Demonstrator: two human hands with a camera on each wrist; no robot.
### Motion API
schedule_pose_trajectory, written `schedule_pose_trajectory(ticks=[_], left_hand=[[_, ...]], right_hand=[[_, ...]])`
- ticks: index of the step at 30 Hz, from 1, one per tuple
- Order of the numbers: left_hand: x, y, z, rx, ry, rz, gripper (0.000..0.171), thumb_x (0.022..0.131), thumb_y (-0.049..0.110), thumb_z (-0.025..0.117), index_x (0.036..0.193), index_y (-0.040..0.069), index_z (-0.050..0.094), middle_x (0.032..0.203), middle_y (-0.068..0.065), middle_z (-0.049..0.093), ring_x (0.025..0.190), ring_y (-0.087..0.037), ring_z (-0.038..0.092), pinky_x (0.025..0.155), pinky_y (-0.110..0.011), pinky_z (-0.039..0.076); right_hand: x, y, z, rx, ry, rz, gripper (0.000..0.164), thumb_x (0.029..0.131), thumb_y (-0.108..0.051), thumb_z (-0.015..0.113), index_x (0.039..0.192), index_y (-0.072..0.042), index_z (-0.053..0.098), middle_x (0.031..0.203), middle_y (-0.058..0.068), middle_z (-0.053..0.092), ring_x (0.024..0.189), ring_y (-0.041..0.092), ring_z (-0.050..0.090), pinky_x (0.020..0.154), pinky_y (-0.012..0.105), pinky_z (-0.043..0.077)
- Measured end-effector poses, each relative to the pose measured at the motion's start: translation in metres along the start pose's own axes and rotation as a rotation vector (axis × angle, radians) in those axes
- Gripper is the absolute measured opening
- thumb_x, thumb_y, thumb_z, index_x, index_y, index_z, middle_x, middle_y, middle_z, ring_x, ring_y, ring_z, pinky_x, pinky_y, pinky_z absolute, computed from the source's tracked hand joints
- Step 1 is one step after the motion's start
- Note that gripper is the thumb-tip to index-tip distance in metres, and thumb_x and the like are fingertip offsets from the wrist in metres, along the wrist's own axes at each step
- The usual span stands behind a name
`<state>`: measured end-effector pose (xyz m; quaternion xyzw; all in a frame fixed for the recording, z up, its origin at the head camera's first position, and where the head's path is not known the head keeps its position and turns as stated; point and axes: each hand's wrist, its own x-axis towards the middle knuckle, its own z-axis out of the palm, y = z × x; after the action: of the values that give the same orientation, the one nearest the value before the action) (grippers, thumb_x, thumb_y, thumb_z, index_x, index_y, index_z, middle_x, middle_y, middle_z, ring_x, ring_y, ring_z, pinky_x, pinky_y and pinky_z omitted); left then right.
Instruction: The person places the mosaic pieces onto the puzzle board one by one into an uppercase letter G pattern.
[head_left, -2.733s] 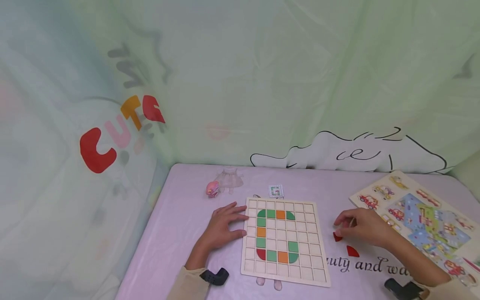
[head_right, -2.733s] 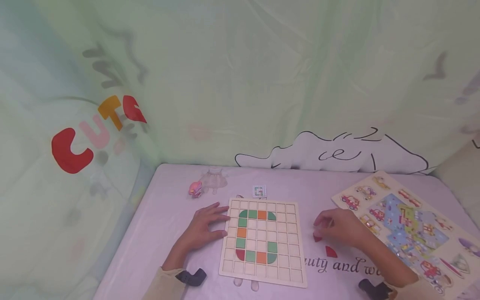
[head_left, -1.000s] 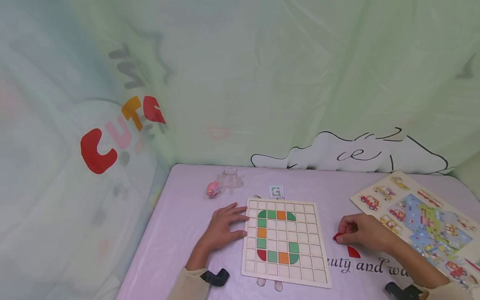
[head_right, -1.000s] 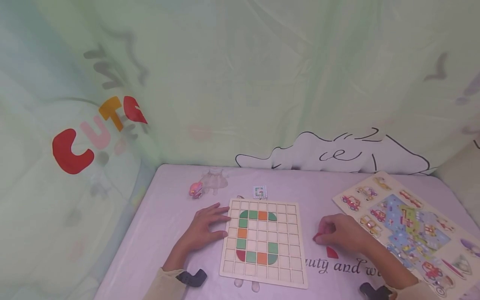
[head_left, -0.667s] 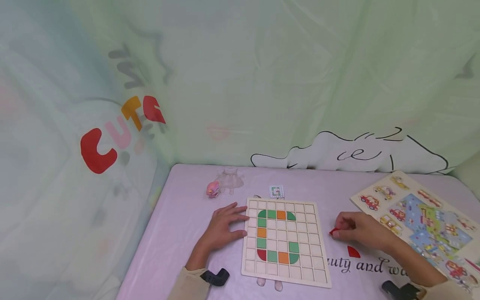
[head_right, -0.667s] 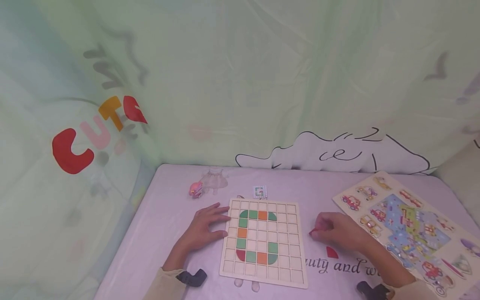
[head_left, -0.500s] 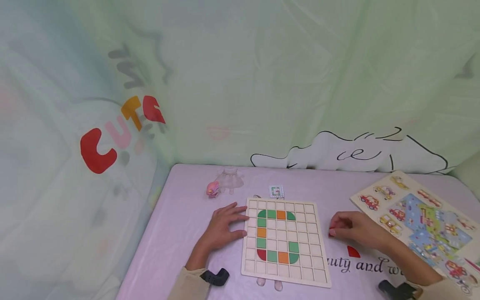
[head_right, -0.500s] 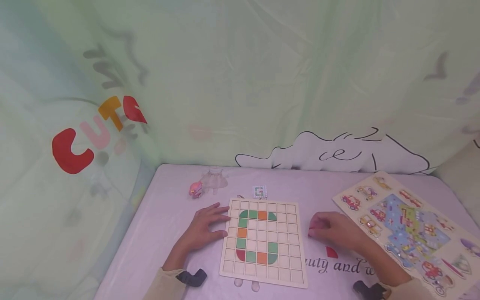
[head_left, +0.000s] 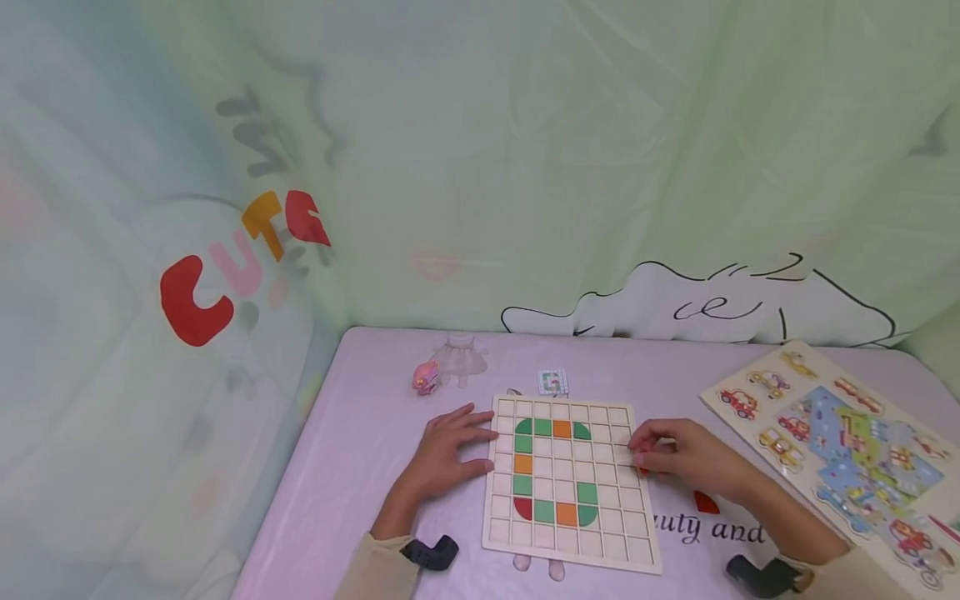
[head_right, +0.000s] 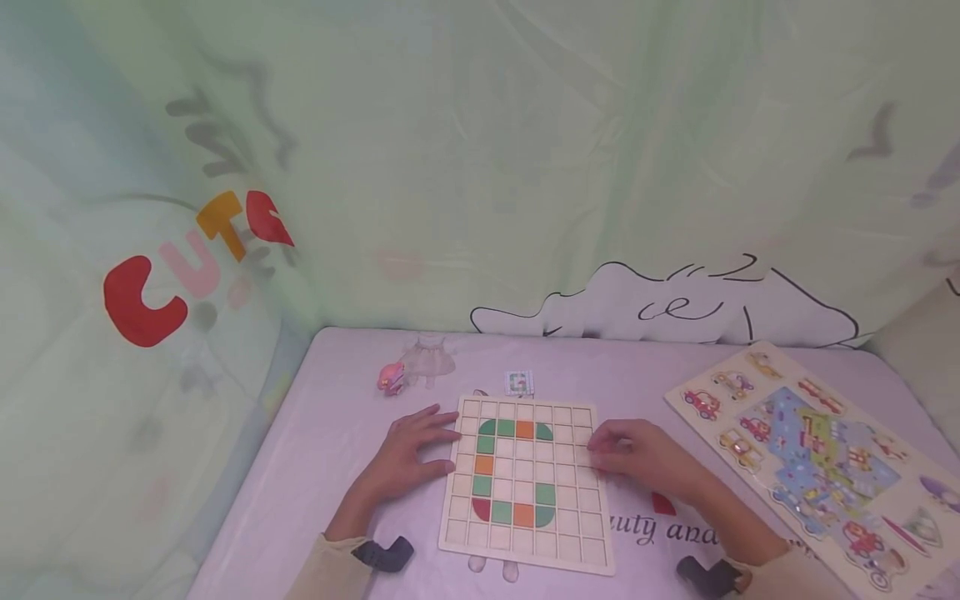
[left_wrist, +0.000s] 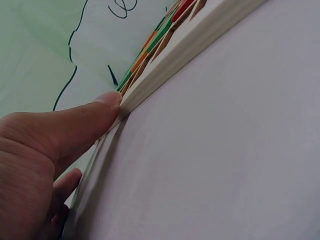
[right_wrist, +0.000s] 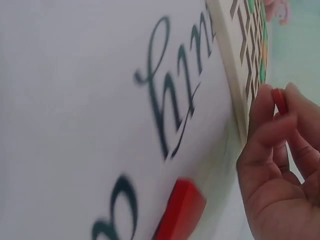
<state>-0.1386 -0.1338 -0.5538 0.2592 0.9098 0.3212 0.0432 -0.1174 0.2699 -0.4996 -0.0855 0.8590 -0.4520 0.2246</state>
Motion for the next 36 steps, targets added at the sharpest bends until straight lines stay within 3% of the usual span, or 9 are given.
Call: schedule_pose_trajectory(ticks=[8, 15, 25, 36], left_hand=[[0.000, 0.003, -0.002, -0.007, -0.002, -0.003, 0.043, 0.089, 0.039, 0.077, 0.129, 0.026, 0.071, 0.154, 0.008, 0.053, 0.154, -0.025, 0.033, 0.119, -0.060, 0.026], [-0.001, 0.004, -0.003, -0.020, 0.008, 0.008, 0.042, 0.088, 0.039, 0.078, 0.128, 0.025, 0.072, 0.153, 0.006, 0.055, 0.153, -0.027, 0.034, 0.117, -0.061, 0.028], [-0.001, 0.002, -0.002, -0.011, 0.008, 0.014, 0.042, 0.088, 0.040, 0.077, 0.127, 0.026, 0.072, 0.153, 0.007, 0.054, 0.153, -0.026, 0.034, 0.117, -0.060, 0.028], [-0.001, 0.002, -0.002, -0.020, 0.001, -0.002, 0.042, 0.088, 0.039, 0.077, 0.128, 0.026, 0.071, 0.154, 0.008, 0.053, 0.154, -0.024, 0.032, 0.119, -0.059, 0.026]], right_hand=[[0.009, -0.003, 0.014, 0.051, 0.021, -0.037, 0.038, 0.089, -0.028, 0.079, 0.119, -0.008, 0.065, 0.100, 0.008, 0.068, 0.087, 0.018, 0.066, 0.076, 0.022, 0.056], [0.012, -0.014, 0.026, 0.034, 0.050, -0.035, 0.028, 0.087, -0.029, 0.081, 0.106, -0.010, 0.072, 0.097, 0.003, 0.072, 0.086, 0.016, 0.066, 0.074, 0.022, 0.056], [0.015, -0.026, 0.037, 0.005, 0.046, -0.057, 0.021, 0.090, -0.016, 0.077, 0.110, -0.011, 0.074, 0.096, 0.003, 0.071, 0.088, 0.018, 0.064, 0.076, 0.021, 0.055], [0.020, -0.033, 0.053, -0.042, 0.073, -0.007, 0.013, 0.086, -0.020, 0.082, 0.098, -0.017, 0.077, 0.084, 0.000, 0.068, 0.076, 0.018, 0.059, 0.059, 0.025, 0.051]])
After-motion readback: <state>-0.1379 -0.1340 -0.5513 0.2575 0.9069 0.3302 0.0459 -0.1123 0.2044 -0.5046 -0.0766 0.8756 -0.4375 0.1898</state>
